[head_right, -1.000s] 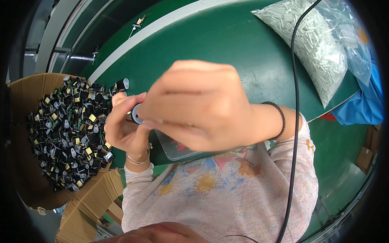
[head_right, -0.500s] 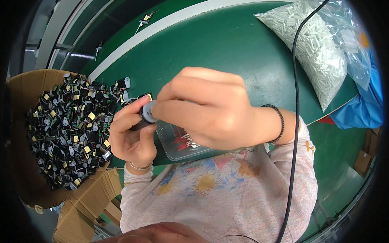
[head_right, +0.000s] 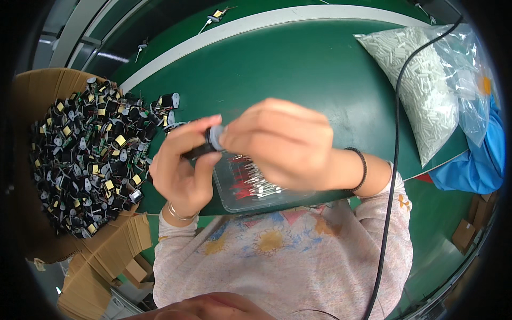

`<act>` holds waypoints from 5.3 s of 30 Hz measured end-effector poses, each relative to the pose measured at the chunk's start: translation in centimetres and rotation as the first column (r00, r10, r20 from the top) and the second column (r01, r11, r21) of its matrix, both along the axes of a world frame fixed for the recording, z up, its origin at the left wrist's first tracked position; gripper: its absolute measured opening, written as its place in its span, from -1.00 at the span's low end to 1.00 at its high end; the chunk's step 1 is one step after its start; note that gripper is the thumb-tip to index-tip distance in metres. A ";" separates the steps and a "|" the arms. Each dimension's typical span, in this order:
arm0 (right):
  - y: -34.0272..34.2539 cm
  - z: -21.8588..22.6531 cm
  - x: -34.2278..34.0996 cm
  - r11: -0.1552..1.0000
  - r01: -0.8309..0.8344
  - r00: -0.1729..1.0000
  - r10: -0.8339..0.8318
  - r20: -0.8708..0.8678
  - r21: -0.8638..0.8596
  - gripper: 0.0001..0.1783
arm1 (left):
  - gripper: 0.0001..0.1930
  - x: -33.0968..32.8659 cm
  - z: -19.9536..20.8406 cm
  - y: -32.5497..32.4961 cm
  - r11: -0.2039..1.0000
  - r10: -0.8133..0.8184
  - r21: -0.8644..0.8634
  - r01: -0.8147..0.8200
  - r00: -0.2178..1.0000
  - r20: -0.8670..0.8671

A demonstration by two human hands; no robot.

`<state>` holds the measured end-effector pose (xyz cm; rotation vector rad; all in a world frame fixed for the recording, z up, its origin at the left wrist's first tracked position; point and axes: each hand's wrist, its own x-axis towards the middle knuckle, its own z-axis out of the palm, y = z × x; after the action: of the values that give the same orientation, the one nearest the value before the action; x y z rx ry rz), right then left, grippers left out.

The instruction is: The person picks up resistors from a tray and inserts their metal leads into holes in white plastic housings by hand, placing each assembled unit on the workbench.

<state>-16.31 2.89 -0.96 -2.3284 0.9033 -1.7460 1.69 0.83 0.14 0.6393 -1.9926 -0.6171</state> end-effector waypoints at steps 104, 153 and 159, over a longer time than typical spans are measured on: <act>2.5 4.0 -2.3 0.981 -0.050 0.995 0.033 0.090 0.190 -0.72 | -0.59 -0.3 -0.7 -0.6 0.997 -0.080 -0.004 0.082 0.961 -0.265; 3.4 1.6 -1.1 0.990 0.070 0.997 -0.073 -0.022 -0.122 -0.68 | -0.56 -0.1 -0.3 0.2 0.987 0.041 -0.148 -0.061 0.990 -0.136; 3.0 1.9 -0.5 0.997 0.079 0.985 -0.081 0.151 0.021 -0.70 | -0.62 0.0 0.1 0.1 0.980 0.013 -0.197 -0.026 0.998 -0.068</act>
<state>-16.84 5.91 0.96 -2.1435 0.9921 -1.9092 1.74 0.96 0.21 0.5097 -1.9529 -0.4162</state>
